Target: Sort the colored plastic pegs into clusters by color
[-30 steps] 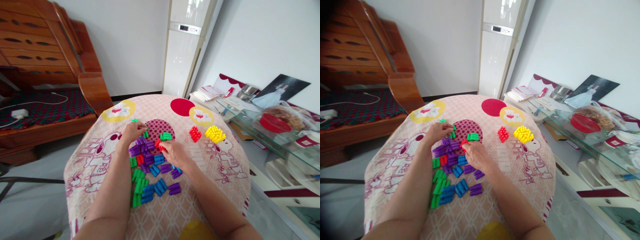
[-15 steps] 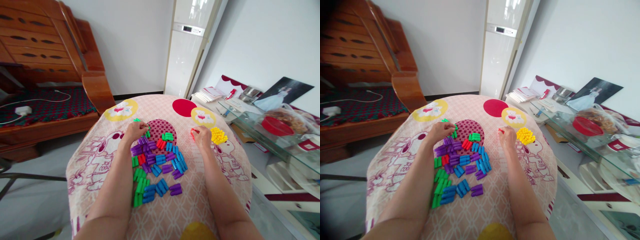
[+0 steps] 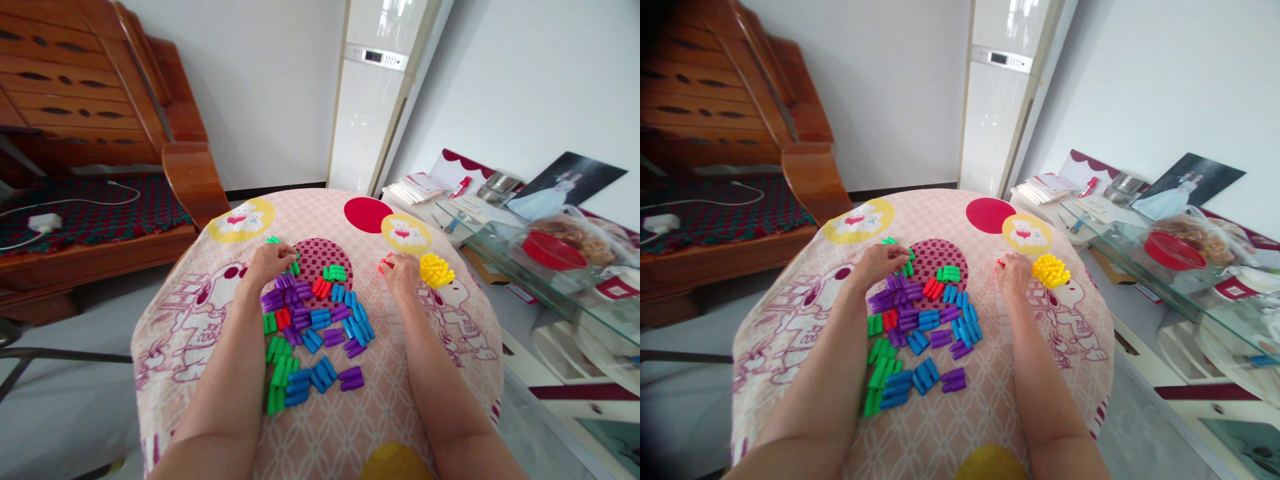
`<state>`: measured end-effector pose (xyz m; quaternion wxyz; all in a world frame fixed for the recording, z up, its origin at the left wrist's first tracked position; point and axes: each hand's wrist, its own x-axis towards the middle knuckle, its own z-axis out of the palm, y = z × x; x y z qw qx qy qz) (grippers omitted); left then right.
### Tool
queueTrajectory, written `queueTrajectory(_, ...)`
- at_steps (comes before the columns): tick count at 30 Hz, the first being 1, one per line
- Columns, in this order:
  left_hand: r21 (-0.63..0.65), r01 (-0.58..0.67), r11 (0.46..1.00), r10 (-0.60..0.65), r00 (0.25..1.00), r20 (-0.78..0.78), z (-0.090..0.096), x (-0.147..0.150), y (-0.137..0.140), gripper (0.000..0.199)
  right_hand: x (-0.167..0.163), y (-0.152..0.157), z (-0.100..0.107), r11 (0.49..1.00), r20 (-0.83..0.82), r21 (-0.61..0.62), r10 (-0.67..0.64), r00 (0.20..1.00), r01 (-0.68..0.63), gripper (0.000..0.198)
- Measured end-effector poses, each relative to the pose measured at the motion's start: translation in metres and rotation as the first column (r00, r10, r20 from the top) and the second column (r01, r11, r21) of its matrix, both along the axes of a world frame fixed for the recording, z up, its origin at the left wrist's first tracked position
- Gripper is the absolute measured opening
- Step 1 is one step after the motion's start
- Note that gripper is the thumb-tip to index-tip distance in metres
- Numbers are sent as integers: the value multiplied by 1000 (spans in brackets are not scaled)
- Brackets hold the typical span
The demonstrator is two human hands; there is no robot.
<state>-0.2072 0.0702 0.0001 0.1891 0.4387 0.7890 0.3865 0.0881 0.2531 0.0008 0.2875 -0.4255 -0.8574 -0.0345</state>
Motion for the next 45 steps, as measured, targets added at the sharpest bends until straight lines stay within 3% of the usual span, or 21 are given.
queueTrajectory(4,-6,-5,1000,5,1000,-8,0,0,1,28,1,-7,6,1000,-35,0,22,999,-22,14)
queueTrajectory(7,-7,-2,1000,2,1000,-22,0,0,1,27,-9,-23,9,981,-110,-25,189,976,-193,20)
queueTrajectory(10,2,4,1000,-4,1000,-28,-1,1,1,27,-29,-45,4,902,-142,-100,405,903,-420,29)
queueTrajectory(13,5,2,1000,-2,1000,-24,0,1,1,28,-48,-62,-4,807,-111,-202,544,832,-555,40)
queueTrajectory(16,-2,-3,1000,3,1000,-22,1,2,1,28,-56,-69,-10,754,-65,-292,598,799,-588,40)
queueTrajectory(21,0,-2,1000,3,1000,-23,1,2,1,28,-53,-71,-9,802,-7,-285,546,838,-525,26)
queueTrajectory(25,-5,-2,1000,2,1000,-21,1,2,2,26,-57,-84,-8,699,40,-225,703,710,-679,40)
queueTrajectory(27,-8,-4,1000,4,1000,-14,3,3,2,26,-60,-92,-6,671,79,-221,736,672,-708,34)
queueTrajectory(32,-11,-9,1000,9,1000,-12,6,5,1,29,-61,-102,6,713,171,-174,701,692,-679,7)
queueTrajectory(39,1,-8,1000,8,1000,5,1,1,2,27,-48,-110,21,743,252,-273,668,700,-611,16)
queueTrajectory(45,10,-1,1000,1,1000,-2,2,3,1,27,-35,-106,24,777,169,-324,609,775,-540,7)
